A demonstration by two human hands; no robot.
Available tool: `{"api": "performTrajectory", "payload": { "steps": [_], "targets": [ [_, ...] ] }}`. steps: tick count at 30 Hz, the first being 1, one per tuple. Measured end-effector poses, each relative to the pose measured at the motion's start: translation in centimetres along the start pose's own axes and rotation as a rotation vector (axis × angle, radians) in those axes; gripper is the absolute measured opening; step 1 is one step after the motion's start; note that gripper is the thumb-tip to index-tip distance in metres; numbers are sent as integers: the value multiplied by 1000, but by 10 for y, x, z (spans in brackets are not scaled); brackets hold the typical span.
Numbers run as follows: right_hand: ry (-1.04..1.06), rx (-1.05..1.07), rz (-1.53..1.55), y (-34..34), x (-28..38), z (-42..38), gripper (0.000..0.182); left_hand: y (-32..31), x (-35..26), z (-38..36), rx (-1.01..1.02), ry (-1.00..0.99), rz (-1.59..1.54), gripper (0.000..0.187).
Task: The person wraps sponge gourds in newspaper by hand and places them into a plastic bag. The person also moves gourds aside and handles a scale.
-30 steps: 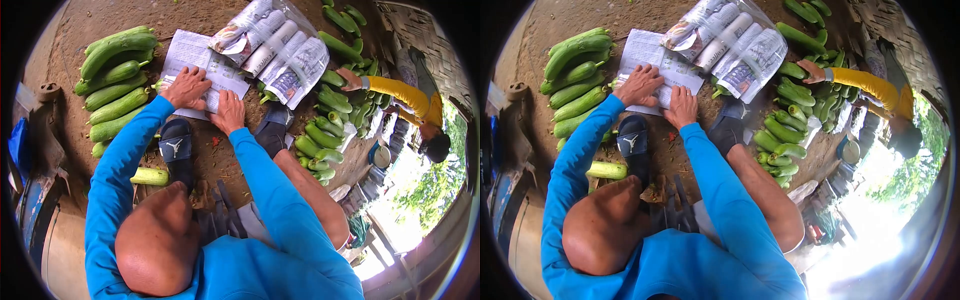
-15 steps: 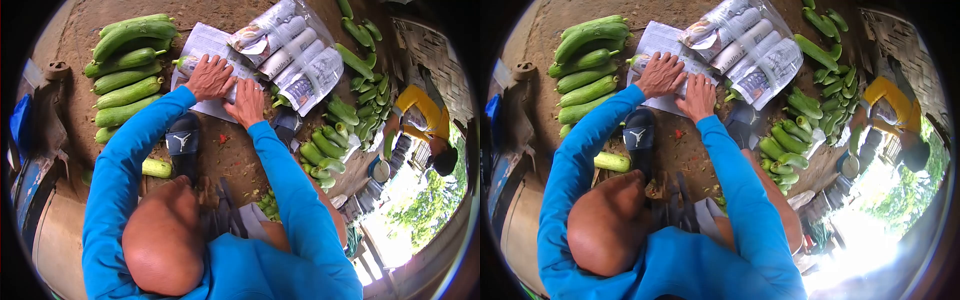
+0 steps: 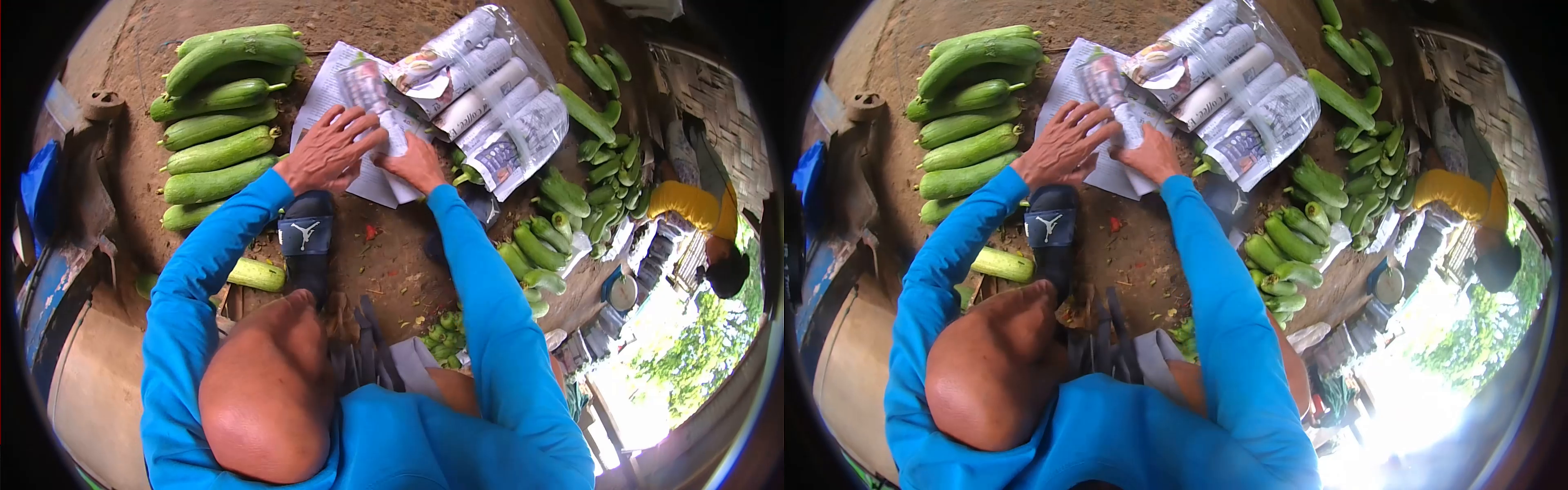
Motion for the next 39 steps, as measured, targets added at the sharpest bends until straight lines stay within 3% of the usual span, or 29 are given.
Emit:
{"api": "performTrajectory", "payload": {
  "steps": [1,2,4,5,6,7,8,10,12,14,15,17,18,19,20,22,24,26,27,30,32,34,35,36,38,39],
  "targets": [
    [-108,325,482,-2,6,-9,73,0,1,-8,99,22,-15,80],
    [-159,469,861,-7,16,-25,70,3,-1,-14,93,37,-18,80],
    [-441,792,1293,-9,35,-66,62,21,-15,-18,-32,-35,13,92],
    [-421,849,1382,-3,44,-81,64,27,-21,-16,-19,-32,-17,104],
    [-395,905,1470,1,50,-93,67,33,-26,-14,-28,-28,-23,104],
    [-409,1115,1688,1,58,-109,71,38,-33,-11,-24,-64,-95,107],
    [-590,1156,1847,-3,56,-125,77,42,-40,-10,-19,-103,-168,110],
    [-551,1464,2092,17,76,-150,81,57,-52,-4,-53,-188,-240,105],
    [-555,1461,1972,29,75,-158,83,62,-61,3,-77,-250,-282,100],
    [-442,1603,2015,42,78,-163,85,68,-62,10,-64,-308,-280,94],
    [-521,1657,2014,43,70,-167,94,64,-59,13,23,-275,-394,93],
    [-452,1424,1699,53,34,-147,82,59,-56,16,184,-162,-609,88],
    [-390,1237,1460,50,-3,-135,74,53,-53,15,108,-119,-676,84],
    [-227,869,1310,69,-31,-120,61,46,-49,13,134,-57,-739,84],
    [-172,655,1306,89,-59,-102,64,41,-45,13,161,4,-797,83],
    [179,93,168,156,-43,-60,62,31,-39,13,161,72,-794,84],
    [426,-456,-269,187,-40,-40,45,39,-38,23,157,153,-787,85],
    [412,-578,-314,195,-42,-24,43,39,-33,29,494,596,-1042,85],
    [393,-677,-377,198,-44,-21,42,24,-22,30,340,511,-1014,82],
    [270,-577,-553,179,-69,5,45,18,-16,51,509,643,-1157,78],
    [319,-591,-401,184,-79,19,37,9,-14,65,519,641,-1184,75],
    [209,-452,-189,198,-83,30,29,-23,-7,76,583,675,-1391,71],
    [224,-495,-129,204,-81,28,27,-48,11,76,499,536,-1269,65],
    [210,-510,-122,206,-83,27,27,-43,3,88,516,524,-1257,65],
    [226,-469,-70,207,-85,26,26,-39,-17,102,598,970,-1577,59],
    [180,-426,-53,207,-86,26,29,-52,-9,107,517,896,-1609,52]
  ]
}}
Point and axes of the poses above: each hand's wrist, its own z-axis towards the middle knuckle, its own y-axis out of the back of the hand, x = y × z, the point moved 6 cm from there along z, towards the middle knuckle, and after that the axes turned 2 degrees about -z, right-handed, at the moved point
